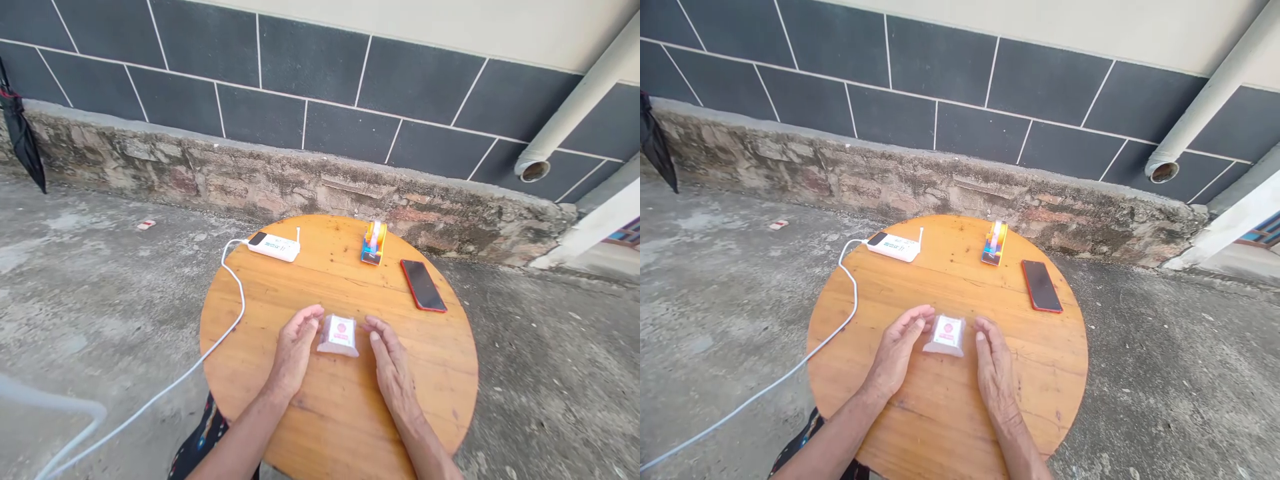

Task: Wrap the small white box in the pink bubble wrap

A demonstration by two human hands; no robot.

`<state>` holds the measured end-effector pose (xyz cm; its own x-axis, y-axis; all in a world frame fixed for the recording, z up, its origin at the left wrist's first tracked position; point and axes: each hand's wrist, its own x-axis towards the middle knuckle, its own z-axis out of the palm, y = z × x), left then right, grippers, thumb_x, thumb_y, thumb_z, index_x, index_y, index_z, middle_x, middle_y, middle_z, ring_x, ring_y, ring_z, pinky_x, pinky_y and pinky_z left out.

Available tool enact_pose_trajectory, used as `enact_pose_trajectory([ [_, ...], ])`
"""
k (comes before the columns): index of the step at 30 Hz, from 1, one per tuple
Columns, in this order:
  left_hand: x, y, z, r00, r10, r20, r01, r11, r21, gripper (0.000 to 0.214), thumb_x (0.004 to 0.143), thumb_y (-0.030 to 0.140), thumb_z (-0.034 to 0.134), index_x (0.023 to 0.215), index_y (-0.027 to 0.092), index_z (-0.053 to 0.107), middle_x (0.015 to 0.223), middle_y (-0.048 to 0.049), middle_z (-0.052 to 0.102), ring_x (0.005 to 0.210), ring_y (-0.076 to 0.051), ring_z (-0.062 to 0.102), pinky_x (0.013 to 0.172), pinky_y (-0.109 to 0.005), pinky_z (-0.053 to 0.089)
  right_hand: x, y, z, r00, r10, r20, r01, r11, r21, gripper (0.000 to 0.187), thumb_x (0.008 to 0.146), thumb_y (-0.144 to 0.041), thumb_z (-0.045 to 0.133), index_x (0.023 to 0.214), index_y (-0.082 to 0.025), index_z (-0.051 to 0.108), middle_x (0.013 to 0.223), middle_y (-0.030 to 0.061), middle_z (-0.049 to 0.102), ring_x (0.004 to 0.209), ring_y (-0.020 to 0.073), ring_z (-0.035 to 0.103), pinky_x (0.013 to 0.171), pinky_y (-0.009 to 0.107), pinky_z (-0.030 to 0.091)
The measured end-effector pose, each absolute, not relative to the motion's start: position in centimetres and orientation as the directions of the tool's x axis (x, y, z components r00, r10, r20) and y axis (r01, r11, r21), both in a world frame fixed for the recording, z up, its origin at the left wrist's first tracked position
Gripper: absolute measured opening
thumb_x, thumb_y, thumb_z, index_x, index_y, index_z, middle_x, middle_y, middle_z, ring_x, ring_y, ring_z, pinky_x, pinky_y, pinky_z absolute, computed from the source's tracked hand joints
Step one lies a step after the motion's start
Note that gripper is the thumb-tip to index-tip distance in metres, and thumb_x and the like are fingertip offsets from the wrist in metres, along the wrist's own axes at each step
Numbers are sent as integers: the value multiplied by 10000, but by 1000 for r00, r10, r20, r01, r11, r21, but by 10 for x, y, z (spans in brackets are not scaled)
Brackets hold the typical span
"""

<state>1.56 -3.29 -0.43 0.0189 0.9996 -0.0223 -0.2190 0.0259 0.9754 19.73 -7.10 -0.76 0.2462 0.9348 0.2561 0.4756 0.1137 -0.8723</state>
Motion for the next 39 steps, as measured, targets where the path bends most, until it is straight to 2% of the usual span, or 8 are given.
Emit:
enact_pose_trajectory([
  [5, 15, -32, -3, 4, 999, -40, -227, 40, 973, 347, 812, 400, 585, 1050, 156, 653, 1072, -87, 688, 953, -215, 648, 879, -338, 494, 199, -70, -9, 236, 946, 223, 482, 85, -872, 354, 920, -443, 418, 1158, -228, 570, 1209, 86, 621, 1142, 255, 552, 1036, 475, 378],
  [9, 18, -34, -2, 45, 999, -21, -212, 30, 977, 323, 792, 367, 615, 1033, 158, 665, 1043, -86, 702, 951, -223, 656, 832, -322, 519, 197, -72, -8, 193, 952, 236, 466, 123, -876, 354, 922, -447, 416, 1148, -229, 578, 1178, 81, 642, 1120, 252, 573, 1022, 450, 404],
  [14, 21, -33, -6, 72, 996, 57, -154, -46, 987, 259, 793, 290, 623, 1024, 191, 685, 1125, -70, 663, 1021, -214, 618, 889, -309, 493, 192, -74, 0, 143, 960, 241, 449, 155, -880, 341, 922, -426, 425, 1155, -230, 578, 1183, 75, 637, 1118, 236, 574, 1002, 401, 433],
  [23, 21, -32, -8, 99, 987, 124, -92, -115, 989, 235, 819, 268, 586, 1024, 207, 683, 1086, -55, 660, 990, -204, 609, 873, -309, 494, 191, -74, -3, 98, 973, 208, 372, 158, -915, 355, 912, -417, 459, 1188, -223, 568, 1186, 88, 641, 1094, 243, 598, 972, 403, 465],
  [29, 21, -31, -9, 106, 987, 121, -91, -112, 990, 236, 824, 261, 582, 1031, 206, 679, 1084, -56, 657, 995, -204, 605, 881, -311, 486, 191, -74, -2, 58, 981, 185, 352, 153, -923, 353, 917, -398, 456, 1209, -222, 546, 1197, 89, 630, 1098, 240, 589, 969, 403, 463],
  [39, 20, -35, -2, 104, 993, 54, -160, -37, 986, 275, 824, 291, 579, 1064, 187, 663, 1134, -77, 657, 1042, -224, 613, 908, -325, 479, 190, -74, -1, 116, 977, 177, 358, 125, -925, 345, 915, -401, 452, 1197, -215, 527, 1195, 95, 615, 1098, 235, 574, 993, 415, 429],
])
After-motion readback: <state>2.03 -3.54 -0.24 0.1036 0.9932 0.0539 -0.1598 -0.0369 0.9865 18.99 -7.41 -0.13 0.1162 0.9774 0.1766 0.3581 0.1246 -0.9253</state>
